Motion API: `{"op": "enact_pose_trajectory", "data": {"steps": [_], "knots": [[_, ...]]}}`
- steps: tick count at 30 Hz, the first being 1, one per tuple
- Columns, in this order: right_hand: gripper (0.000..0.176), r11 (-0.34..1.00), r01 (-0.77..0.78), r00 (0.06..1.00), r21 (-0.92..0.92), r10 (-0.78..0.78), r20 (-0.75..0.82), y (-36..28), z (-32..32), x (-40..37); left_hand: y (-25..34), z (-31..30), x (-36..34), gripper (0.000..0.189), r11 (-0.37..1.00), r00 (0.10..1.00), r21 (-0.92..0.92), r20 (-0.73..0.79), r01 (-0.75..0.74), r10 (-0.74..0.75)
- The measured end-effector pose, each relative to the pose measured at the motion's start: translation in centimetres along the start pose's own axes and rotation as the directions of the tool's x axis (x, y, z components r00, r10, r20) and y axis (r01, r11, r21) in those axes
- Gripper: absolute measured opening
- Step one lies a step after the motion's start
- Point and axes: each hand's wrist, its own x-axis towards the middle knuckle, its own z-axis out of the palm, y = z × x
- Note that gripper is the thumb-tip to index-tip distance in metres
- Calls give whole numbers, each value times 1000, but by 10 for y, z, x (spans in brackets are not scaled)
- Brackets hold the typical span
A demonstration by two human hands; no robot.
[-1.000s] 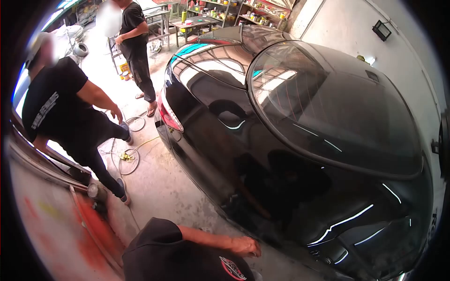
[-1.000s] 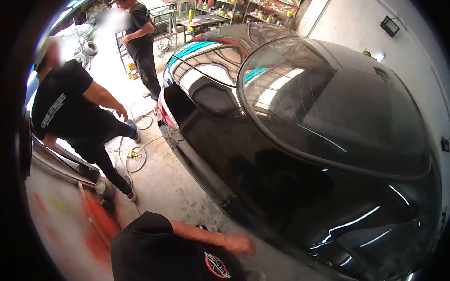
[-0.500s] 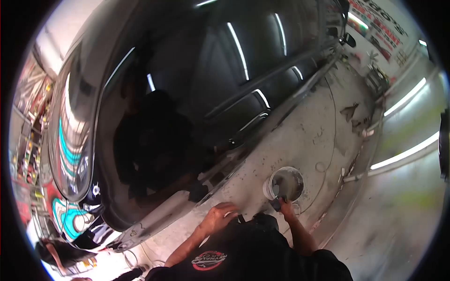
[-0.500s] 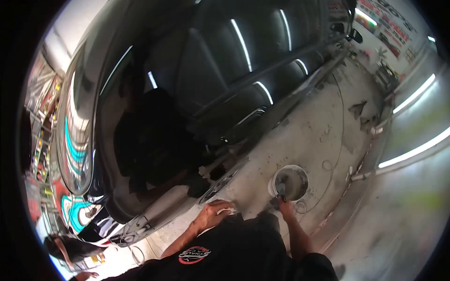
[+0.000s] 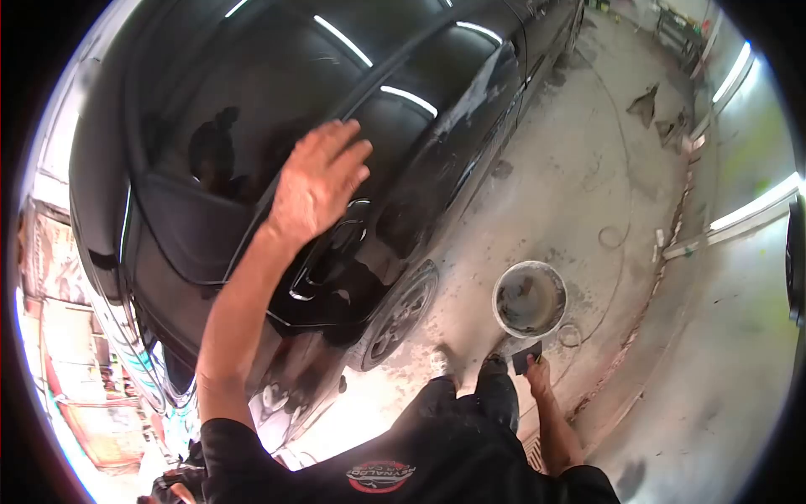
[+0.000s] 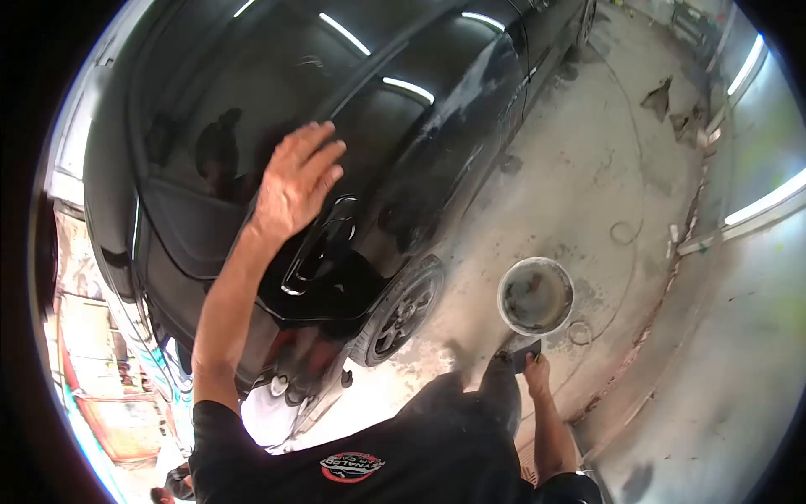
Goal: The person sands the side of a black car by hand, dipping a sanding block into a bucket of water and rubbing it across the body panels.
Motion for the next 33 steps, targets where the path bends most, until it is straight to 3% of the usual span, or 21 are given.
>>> {"op": "enact_pose_trajectory", "data": {"steps": [1, 3, 7, 10, 12, 17, 18, 19, 20, 21, 22, 23, 26, 29, 33], "knots": [[31, 991, 59, 998, -118, -60, -4, 15, 0, 22, -9, 18, 14, 33, 998, 998, 65, 54, -23, 19], [32, 874, 353, 928, -335, -371, 10, 23, 1, 61, -23, 44, 35, 40, 965, 975, 240, 215, -110, 57], [30, 934, 226, 973, -277, -229, 22, -8, 0, 118, -50, 91, 37, 47, 933, 925, 296, 371, -205, 85], [27, 942, 200, 979, -268, -206, 6, 23, 5, 184, -57, 112, 35, 54, 877, 868, 369, 487, -309, 101], [28, 904, 133, 991, -406, -131, 31, 43, 6, 220, -61, 106, 40, 59, 884, 866, 344, 486, -316, 120], [33, 883, 145, 969, -446, -219, -118, 99, 27, 297, -60, 110, 45, 68, 860, 827, 329, 536, -391, 171], [34, 854, 162, 978, -495, -206, -36, 109, 23, 311, -63, 108, 44, 71, 848, 808, 354, 573, -394, 136], [33, 795, 26, 998, -606, -57, -31, 125, 28, 330, -60, 112, 45, 71, 856, 812, 344, 568, -386, 138], [32, 683, 204, 953, -701, -304, -19, 180, 38, 351, -55, 117, 47, 72, 854, 809, 346, 572, -388, 135], [33, 674, 343, 901, -654, -432, 27, 235, 45, 374, -51, 118, 48, 72, 847, 804, 356, 581, -395, 131], [28, 632, 274, 960, -725, -223, 169, 259, 47, 399, -50, 122, 46, 74, 849, 810, 366, 575, -380, 115], [42, 569, 590, 792, -573, -545, 275, 361, 48, 437, -49, 123, 45, 78, 839, 801, 383, 591, -387, 99], [34, 376, 619, 785, -690, -295, 544, 454, 69, 511, -31, 131, 46, 86, 836, 818, 436, 574, -332, 26], [37, 471, 296, 914, -831, 113, 389, 409, 77, 510, -29, 132, 46, 90, 821, 796, 463, 605, -335, -16], [40, 480, 131, 913, -868, 283, 295, 405, 89, 514, -34, 132, 44, 87, 811, 765, 451, 644, -372, -7]]}}
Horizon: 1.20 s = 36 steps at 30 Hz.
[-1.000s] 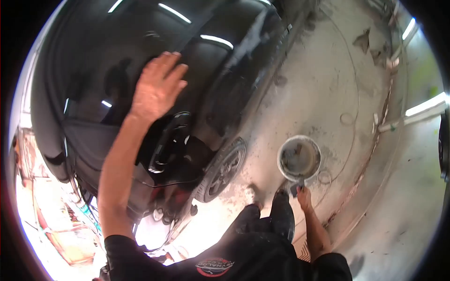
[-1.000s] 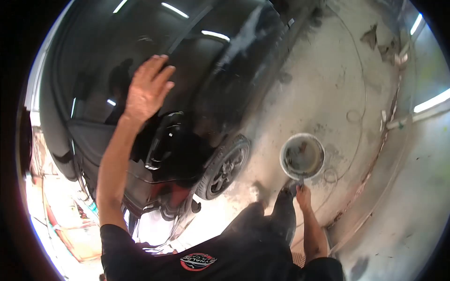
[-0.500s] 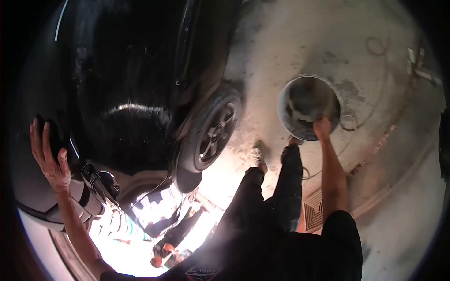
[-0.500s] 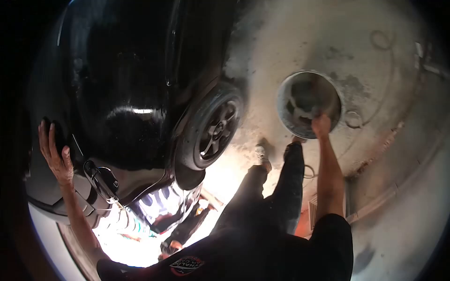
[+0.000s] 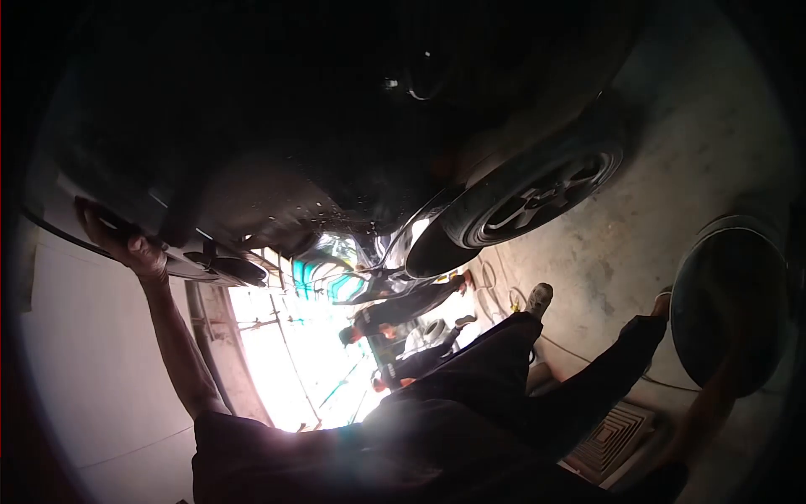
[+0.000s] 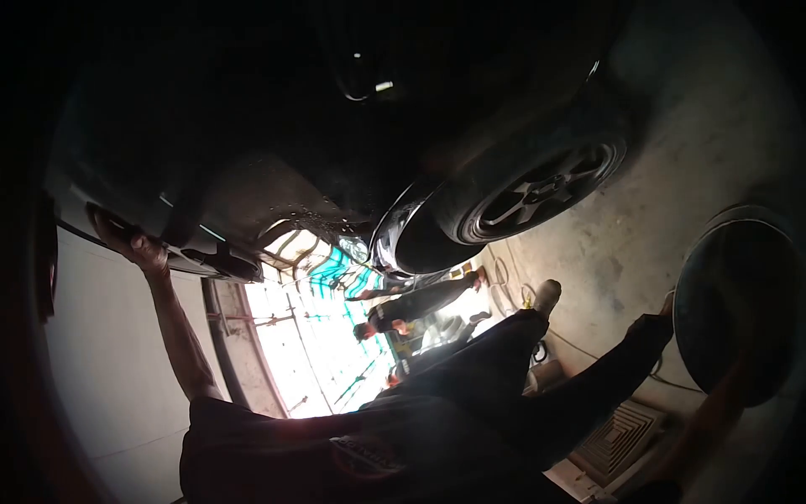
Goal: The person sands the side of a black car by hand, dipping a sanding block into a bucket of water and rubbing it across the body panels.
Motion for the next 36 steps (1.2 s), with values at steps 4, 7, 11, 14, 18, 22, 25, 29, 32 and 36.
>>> {"op": "enact_pose_trajectory", "data": {"steps": [4, 7, 11, 14, 18, 22, 25, 29, 32, 36], "knots": [[44, 999, -47, 996, 16, 46, 75, -9, 17, 4, 1, 1, 1, 93, 993, 999, 115, 12, 28, -30], [46, 997, -74, 992, 20, 71, 105, -9, 24, 5, 12, 2, 9, 89, 996, 998, 88, 56, 9, -14], [50, 995, -100, 986, 26, 96, 135, -8, 31, 4, 15, -1, 15, 91, 999, 991, 22, 129, -32, 29], [53, 992, -119, 982, 44, 111, 151, -9, 36, 5, 9, -3, 12, 95, 998, 987, -26, 150, -57, 60], [57, 985, -151, 980, 87, 137, 147, -15, 31, 3, 9, -2, 6, 98, 1000, 995, -19, 93, -24, 26], [61, 966, -202, 974, 159, 180, 138, -20, 21, -9, -17, -9, -12, 101, 999, 997, 23, 68, 31, -33], [64, 932, -241, 970, 270, 223, 98, -28, -6, -26, -2, -4, -2, 102, 957, 973, 194, 120, -218, 197], [68, 830, -244, 965, 501, 259, 41, -53, -50, -69, -22, -4, -23, 91, 985, 986, 81, 71, -155, 149], [72, 839, -131, 987, 528, 62, 146, -80, -124, -131, -19, -3, -21, 101, 992, 992, -24, 34, 121, -121], [52, 767, 278, 936, 578, -80, -343, -82, -195, -202, -12, -1, -20, 99, 984, 984, -15, 21, 180, -180]]}}
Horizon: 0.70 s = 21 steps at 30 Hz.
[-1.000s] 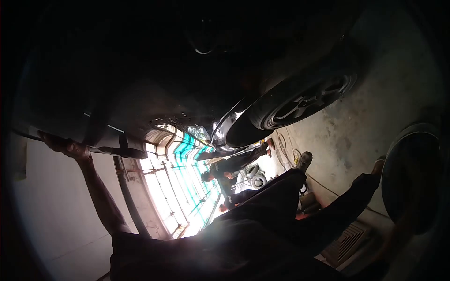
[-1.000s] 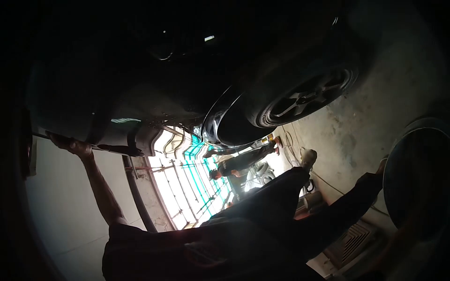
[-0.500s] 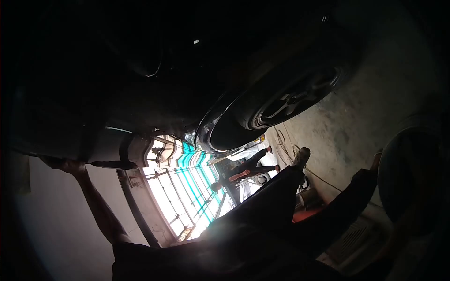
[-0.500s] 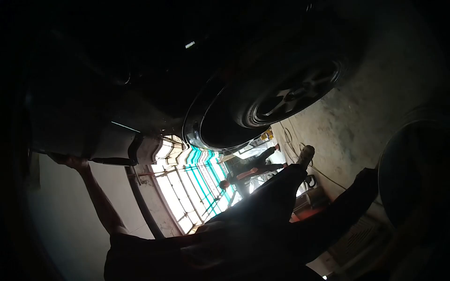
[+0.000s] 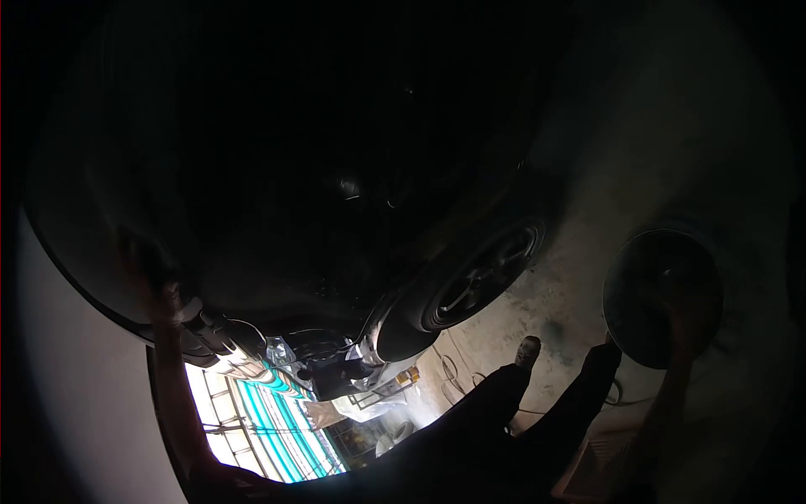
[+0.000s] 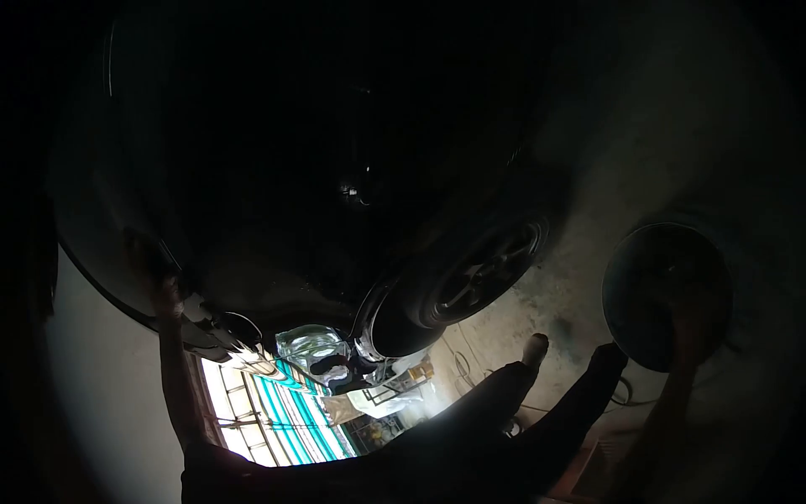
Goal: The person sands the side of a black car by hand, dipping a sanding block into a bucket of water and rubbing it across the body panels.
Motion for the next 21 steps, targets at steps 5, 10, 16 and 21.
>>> {"op": "enact_pose_trajectory", "data": {"steps": [5, 10, 16, 21], "knots": [[51, 914, 90, 991, 396, -121, 52, 38, -11, -12, 3, 6, -3, 96, 996, 996, 40, 9, -84, 83], [60, 882, -202, 971, -427, 123, -205, -76, -61, -51, 1, -5, 7, 98, 969, 970, 32, 18, -244, 244], [47, 562, 72, 992, 824, 43, -116, -147, 68, -81, -5, -4, 8, 101, 956, 956, -24, 7, -292, 292], [43, 496, 156, 943, 854, -332, 21, -448, 30, -159, -3, -3, 9, 98, 961, 961, -22, 3, -277, 277]]}}
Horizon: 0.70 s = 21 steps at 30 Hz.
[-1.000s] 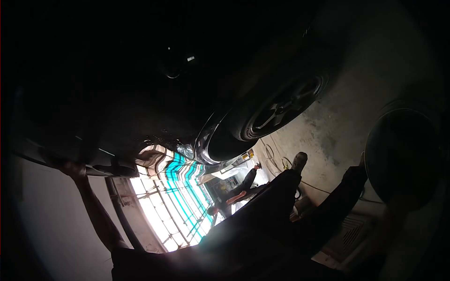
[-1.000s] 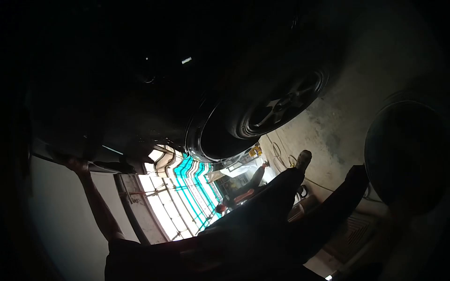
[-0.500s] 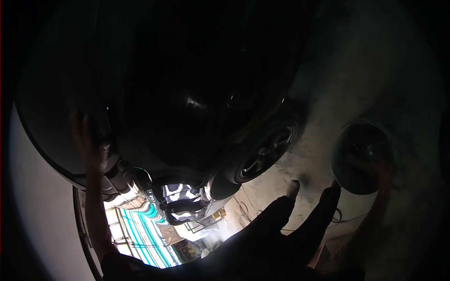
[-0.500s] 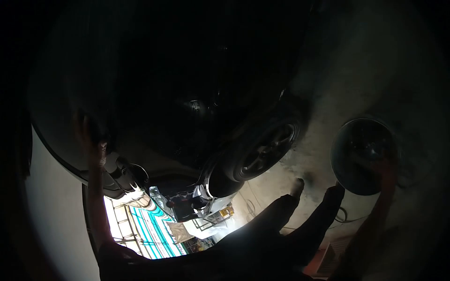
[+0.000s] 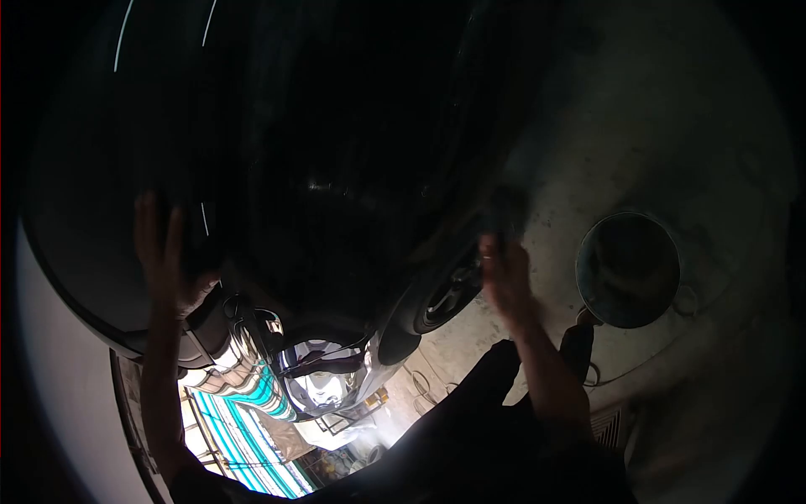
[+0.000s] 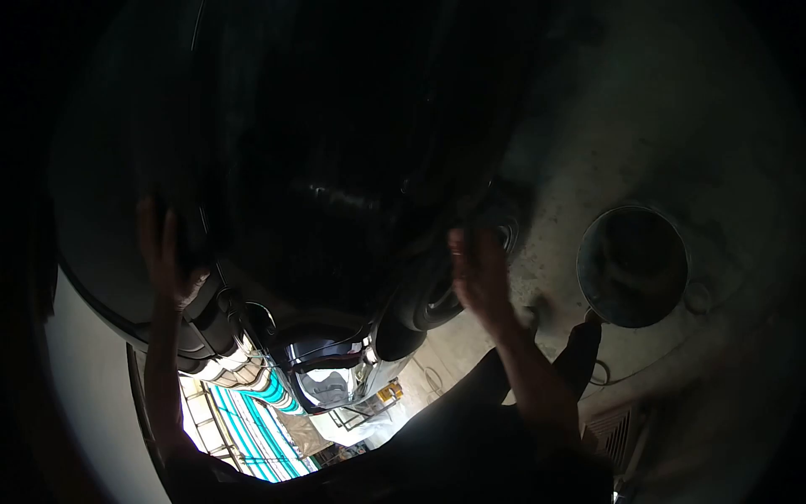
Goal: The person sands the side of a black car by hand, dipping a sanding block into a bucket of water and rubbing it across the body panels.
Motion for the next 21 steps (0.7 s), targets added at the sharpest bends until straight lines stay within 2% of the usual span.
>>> {"op": "enact_pose_trajectory", "data": {"steps": [2, 3, 4, 5, 6, 7, 9, 11, 14, 19, 21], "knots": [[64, 899, 341, 932, -275, -362, -30, -32, 63, 19, 0, 0, -2, 97, 1000, 1000, 7, -13, -18, 18], [67, 795, 450, 868, -407, -497, -10, -41, 84, 27, 0, 1, -1, 96, 1000, 999, 8, -20, -27, 27], [72, 747, 501, 829, -438, -559, -5, -45, 108, 32, 1, 1, 0, 95, 999, 999, 9, -25, -35, 35], [78, 698, 515, 824, -497, -563, 62, -43, 124, 33, 1, 1, 1, 95, 999, 999, 13, -30, -44, 44], [82, 729, 539, 814, -423, -580, 38, -34, 142, 26, 0, 2, 1, 94, 999, 999, 1, -26, -44, 44], [84, 785, 493, 855, -374, -517, 41, -25, 155, 12, 0, 2, 1, 93, 998, 998, -1, -28, -56, 56], [90, 760, 499, 862, -417, -486, 146, 19, 175, -29, 1, 2, 4, 91, 997, 996, 0, -38, -75, 75], [93, 754, 518, 852, -404, -494, 172, 46, 187, -54, 0, 0, 4, 90, 997, 997, -8, -25, -73, 73], [91, 727, 540, 828, -424, -549, 113, 36, 183, -23, 0, 1, 9, 91, 997, 996, -36, -47, -72, 70], [89, 656, 559, 738, -507, -673, -57, -59, 141, 103, 0, -2, 6, 90, 998, 998, -2, -29, -64, 64], [87, 686, 550, 765, -476, -643, -43, -59, 137, 97, 2, -3, 5, 90, 998, 998, -4, -18, -63, 63]]}}
